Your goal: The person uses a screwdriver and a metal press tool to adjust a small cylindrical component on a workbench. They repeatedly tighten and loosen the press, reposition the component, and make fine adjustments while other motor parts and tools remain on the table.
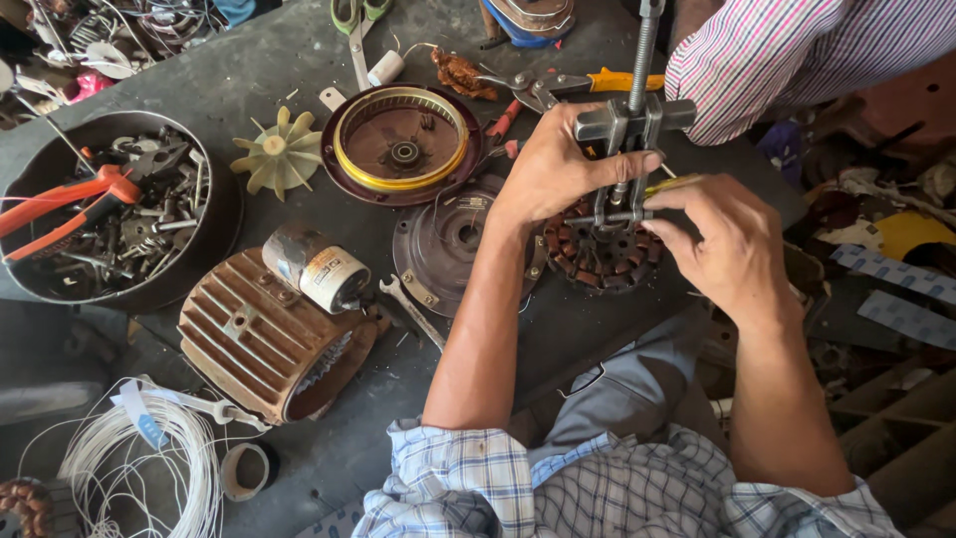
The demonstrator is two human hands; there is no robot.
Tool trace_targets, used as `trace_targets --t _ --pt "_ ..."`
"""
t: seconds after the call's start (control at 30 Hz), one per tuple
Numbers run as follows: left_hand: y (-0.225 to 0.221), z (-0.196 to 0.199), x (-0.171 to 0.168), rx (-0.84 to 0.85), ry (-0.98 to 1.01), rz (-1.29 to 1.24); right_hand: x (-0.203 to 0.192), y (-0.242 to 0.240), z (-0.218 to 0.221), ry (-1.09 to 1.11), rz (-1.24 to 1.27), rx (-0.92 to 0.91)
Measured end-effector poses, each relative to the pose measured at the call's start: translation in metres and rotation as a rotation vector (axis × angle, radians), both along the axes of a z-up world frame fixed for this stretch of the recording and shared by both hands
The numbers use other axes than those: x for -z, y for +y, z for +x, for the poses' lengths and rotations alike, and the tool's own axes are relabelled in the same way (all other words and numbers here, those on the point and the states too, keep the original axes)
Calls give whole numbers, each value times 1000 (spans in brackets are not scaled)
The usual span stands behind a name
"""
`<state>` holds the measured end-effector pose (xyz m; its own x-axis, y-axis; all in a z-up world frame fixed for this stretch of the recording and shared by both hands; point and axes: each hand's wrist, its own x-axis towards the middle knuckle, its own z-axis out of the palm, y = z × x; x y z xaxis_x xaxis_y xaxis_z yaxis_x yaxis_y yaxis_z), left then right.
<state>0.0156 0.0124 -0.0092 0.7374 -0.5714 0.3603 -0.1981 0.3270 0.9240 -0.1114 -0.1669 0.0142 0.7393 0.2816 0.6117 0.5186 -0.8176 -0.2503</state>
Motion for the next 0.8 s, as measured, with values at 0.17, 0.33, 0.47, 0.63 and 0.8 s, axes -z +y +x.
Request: trace_targets --t 0.17,0.33,0.47,0.63,0.8 --pt "1 0 0 -25 1 13 -3 2 -2 20 0 51" --pt "-1 1 0 -4 8 -17 1 -1 -1 136 -10 140" --pt "-1 2 2 -2 29 -13 6 -4 3 95 33 70" --pt "-2 3 3 -2 28 -48 10 -3 2 104 184 0" --pt "-5 1 2 -4 61 -35 13 -4 4 185 97 170"
